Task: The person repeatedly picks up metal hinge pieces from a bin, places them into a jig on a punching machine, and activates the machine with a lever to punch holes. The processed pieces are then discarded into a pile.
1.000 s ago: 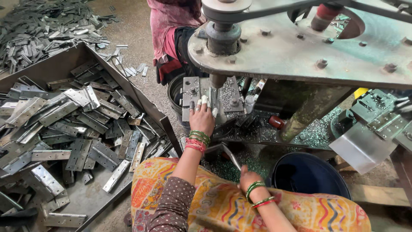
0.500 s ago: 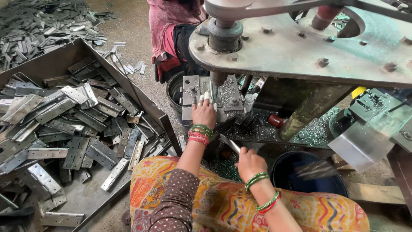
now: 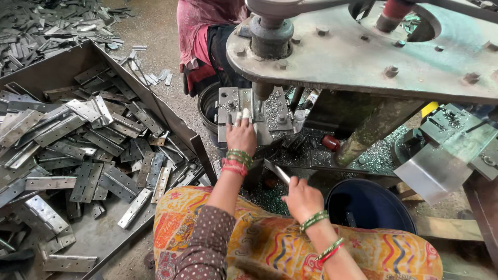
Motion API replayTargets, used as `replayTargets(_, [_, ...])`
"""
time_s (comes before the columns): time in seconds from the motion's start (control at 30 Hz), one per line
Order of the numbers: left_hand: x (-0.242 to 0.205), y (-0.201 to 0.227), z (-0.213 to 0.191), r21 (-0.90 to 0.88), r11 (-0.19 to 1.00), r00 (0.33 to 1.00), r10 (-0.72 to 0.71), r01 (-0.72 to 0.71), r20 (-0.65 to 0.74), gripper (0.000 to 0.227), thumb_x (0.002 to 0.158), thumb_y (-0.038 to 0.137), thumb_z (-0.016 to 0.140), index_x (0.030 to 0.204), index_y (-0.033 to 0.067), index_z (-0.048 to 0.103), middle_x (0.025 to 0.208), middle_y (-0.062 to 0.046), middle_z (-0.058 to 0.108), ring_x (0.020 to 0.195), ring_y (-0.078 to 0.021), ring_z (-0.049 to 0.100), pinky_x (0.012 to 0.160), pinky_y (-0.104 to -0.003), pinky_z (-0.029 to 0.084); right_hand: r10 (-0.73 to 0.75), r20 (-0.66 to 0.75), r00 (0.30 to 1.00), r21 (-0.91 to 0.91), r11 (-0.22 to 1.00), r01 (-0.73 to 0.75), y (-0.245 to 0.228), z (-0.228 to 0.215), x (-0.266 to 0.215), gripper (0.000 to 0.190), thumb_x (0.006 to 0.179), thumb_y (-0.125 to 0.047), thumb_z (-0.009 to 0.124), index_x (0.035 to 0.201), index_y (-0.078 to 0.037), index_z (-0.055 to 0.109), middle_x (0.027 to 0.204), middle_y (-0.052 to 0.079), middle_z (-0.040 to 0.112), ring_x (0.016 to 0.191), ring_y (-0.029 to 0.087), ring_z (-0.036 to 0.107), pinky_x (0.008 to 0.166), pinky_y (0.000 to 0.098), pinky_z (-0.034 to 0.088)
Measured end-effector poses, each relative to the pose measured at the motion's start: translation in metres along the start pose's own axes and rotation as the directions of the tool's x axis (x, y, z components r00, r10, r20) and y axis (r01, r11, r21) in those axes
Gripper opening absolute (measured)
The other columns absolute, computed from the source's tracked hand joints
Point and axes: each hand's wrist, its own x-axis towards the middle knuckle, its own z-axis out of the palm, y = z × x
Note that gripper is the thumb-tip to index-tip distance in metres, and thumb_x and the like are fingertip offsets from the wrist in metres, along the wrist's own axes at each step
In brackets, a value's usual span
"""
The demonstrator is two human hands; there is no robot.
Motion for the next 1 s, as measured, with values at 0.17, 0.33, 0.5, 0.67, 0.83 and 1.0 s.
replayTargets(0.17, [0.017, -0.007, 0.012, -0.074, 0.997, 0.993, -0.017, 0.008, -0.117, 0.028, 0.093, 0.019, 0.055, 0.113, 0.0086, 0.073, 0.146, -0.008, 0.057, 0.137, -0.0249, 0.050, 0.111, -0.056, 0.035, 0.043, 0.120, 0.992, -0.001, 0.999, -0.043, 0.017, 0.060, 0.011, 0.061, 0.088, -0.039, 0.074, 0.126, -0.002, 0.044, 0.105, 0.024, 0.065, 0.087, 0.038, 0.074, 0.072, 0.0445, 0.062])
replayTargets(0.33, [0.021, -0.010, 0.027, -0.101, 0.995, 0.994, 0.001, -0.012, -0.111, 0.023, 0.090, 0.019, 0.060, 0.106, 0.0105, 0.074, 0.137, -0.010, 0.061, 0.127, -0.0248, 0.058, 0.109, -0.053, 0.040, 0.032, 0.151, 0.988, -0.028, 0.999, -0.028, 0.029, 0.137, 0.009, 0.081, 0.087, -0.035, 0.074, 0.145, 0.003, 0.031, 0.112, 0.032, 0.060, 0.092, 0.042, 0.072, 0.075, 0.0455, 0.062])
replayTargets(0.5, [-0.001, -0.020, 0.008, -0.059, 0.981, 0.970, 0.174, -0.186, -0.167, 0.021, 0.077, 0.021, 0.066, 0.095, 0.0134, 0.072, 0.110, -0.006, 0.068, 0.104, -0.0240, 0.068, 0.095, -0.058, 0.046, -0.058, 0.066, 0.996, 0.099, 0.994, 0.051, 0.038, 0.088, -0.008, 0.059, 0.091, -0.041, 0.071, 0.134, -0.009, 0.048, 0.116, 0.020, 0.066, 0.094, 0.040, 0.071, 0.076, 0.0493, 0.060])
replayTargets(0.67, [-0.074, -0.095, -0.022, -0.165, 0.978, 0.884, 0.035, -0.126, -0.466, 0.022, 0.093, 0.014, 0.060, 0.112, 0.0151, 0.068, 0.118, -0.002, 0.067, 0.110, -0.0217, 0.070, 0.098, -0.044, 0.052, -0.172, -0.528, 0.832, -0.019, 0.981, 0.191, 0.024, 0.032, -0.024, 0.039, 0.099, -0.035, 0.069, 0.130, -0.013, 0.063, 0.114, 0.011, 0.069, 0.092, 0.034, 0.071, 0.075, 0.0430, 0.058])
replayTargets(0.83, [-0.134, -0.242, 0.023, -0.155, 0.899, 0.835, -0.437, 0.409, -0.334, 0.027, 0.094, 0.025, 0.066, 0.119, 0.0143, 0.066, 0.109, -0.008, 0.069, 0.096, -0.0294, 0.070, 0.083, -0.044, 0.055, -0.128, -0.670, 0.732, -0.044, 0.990, 0.133, 0.016, 0.032, -0.015, 0.023, 0.104, -0.037, 0.070, 0.119, -0.020, 0.071, 0.107, 0.001, 0.072, 0.086, 0.024, 0.072, 0.076, 0.0368, 0.058])
replayTargets(1.0, [-0.156, -0.335, 0.132, 0.041, 0.860, 0.776, -0.437, 0.508, -0.455, 0.033, 0.087, 0.019, 0.061, 0.118, 0.0072, 0.064, 0.111, -0.012, 0.068, 0.100, -0.0339, 0.069, 0.081, -0.052, 0.053, -0.098, -0.659, 0.746, -0.055, 0.995, 0.082, 0.019, 0.039, -0.013, 0.022, 0.104, -0.039, 0.070, 0.117, -0.021, 0.073, 0.106, -0.002, 0.073, 0.086, 0.022, 0.071, 0.070, 0.0339, 0.057])
